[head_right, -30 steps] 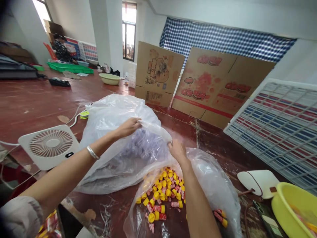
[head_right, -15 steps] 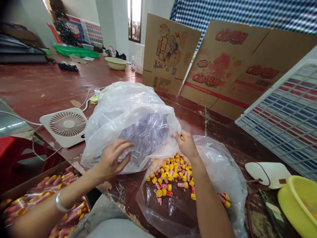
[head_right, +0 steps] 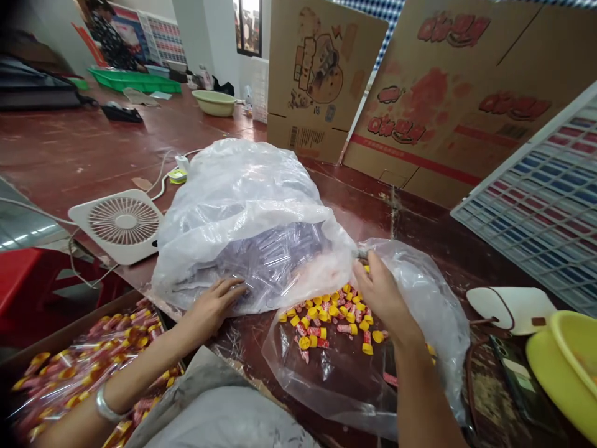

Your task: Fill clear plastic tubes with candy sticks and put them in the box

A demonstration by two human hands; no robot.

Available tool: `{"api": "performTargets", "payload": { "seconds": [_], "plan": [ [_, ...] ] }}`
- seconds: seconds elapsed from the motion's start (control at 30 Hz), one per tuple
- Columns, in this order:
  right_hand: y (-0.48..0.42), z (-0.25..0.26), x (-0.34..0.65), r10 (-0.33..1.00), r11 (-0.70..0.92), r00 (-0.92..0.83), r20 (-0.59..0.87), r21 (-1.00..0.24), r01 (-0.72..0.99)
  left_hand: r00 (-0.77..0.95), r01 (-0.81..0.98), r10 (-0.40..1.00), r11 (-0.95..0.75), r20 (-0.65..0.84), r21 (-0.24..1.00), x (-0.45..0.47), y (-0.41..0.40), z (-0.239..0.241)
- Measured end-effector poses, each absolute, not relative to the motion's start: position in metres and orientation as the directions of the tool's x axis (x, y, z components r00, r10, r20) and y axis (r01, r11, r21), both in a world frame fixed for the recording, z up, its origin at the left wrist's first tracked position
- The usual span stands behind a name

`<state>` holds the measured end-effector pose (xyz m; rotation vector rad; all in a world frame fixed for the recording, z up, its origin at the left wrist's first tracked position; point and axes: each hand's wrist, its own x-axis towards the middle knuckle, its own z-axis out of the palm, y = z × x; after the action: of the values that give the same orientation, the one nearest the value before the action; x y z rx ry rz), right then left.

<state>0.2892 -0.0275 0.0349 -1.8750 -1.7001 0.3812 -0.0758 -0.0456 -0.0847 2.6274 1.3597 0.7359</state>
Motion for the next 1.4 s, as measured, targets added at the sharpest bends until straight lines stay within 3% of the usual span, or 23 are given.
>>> {"api": "performTargets", "payload": {
  "seconds": [0.13,0.27,0.33,0.4,0.5,0.57,0.73,1.1,1.23,1.4],
  "plan": [
    [-0.079,0.027,0.291,0.986,0.013,0.108,0.123,-0.715,0.699,0.556,0.786,0.806,-0.589,0.203,0.188,-0.078,-0.039,-0.072],
    [-0.116,0.006,0.275,0.996,-0.058,0.089,0.004,-0.727,0.684,0.493,0.808,0.835,-0.543,0.244,0.228,-0.076,-0.042,-0.069],
    [-0.127,-0.004,0.262,0.997,-0.07,0.058,-0.042,-0.77,0.634,0.383,0.777,0.863,-0.494,0.33,0.389,-0.075,-0.055,-0.066],
    [-0.135,-0.011,0.247,0.997,-0.068,0.013,-0.072,-0.85,0.523,0.246,0.655,0.908,-0.413,0.339,0.633,-0.07,-0.074,-0.058],
    [-0.143,-0.009,0.221,0.999,-0.053,0.006,-0.054,-0.949,0.31,0.214,0.338,0.974,-0.151,0.081,0.929,-0.052,-0.106,-0.039],
    [-0.146,-0.004,0.202,0.998,0.006,0.054,0.015,-0.986,0.165,0.32,0.138,0.941,0.069,-0.111,0.988,-0.035,-0.121,-0.028],
    [-0.149,0.0,0.17,0.989,0.132,0.061,0.132,-0.991,0.001,0.506,-0.136,0.822,0.378,-0.264,0.916,0.0,-0.13,-0.018],
    [-0.15,-0.016,0.173,0.998,0.033,0.059,0.032,-0.999,-0.019,0.58,-0.213,0.774,0.445,-0.254,0.87,0.015,-0.131,-0.028],
    [-0.149,-0.017,0.18,0.983,0.173,-0.093,0.157,-0.964,0.202,0.541,-0.254,0.798,0.457,-0.266,0.853,0.013,-0.126,-0.027],
    [-0.154,-0.022,0.193,0.808,0.589,-0.404,0.429,-0.585,0.557,0.528,-0.328,0.771,0.572,-0.356,0.752,0.01,-0.127,-0.025]
  ]
}}
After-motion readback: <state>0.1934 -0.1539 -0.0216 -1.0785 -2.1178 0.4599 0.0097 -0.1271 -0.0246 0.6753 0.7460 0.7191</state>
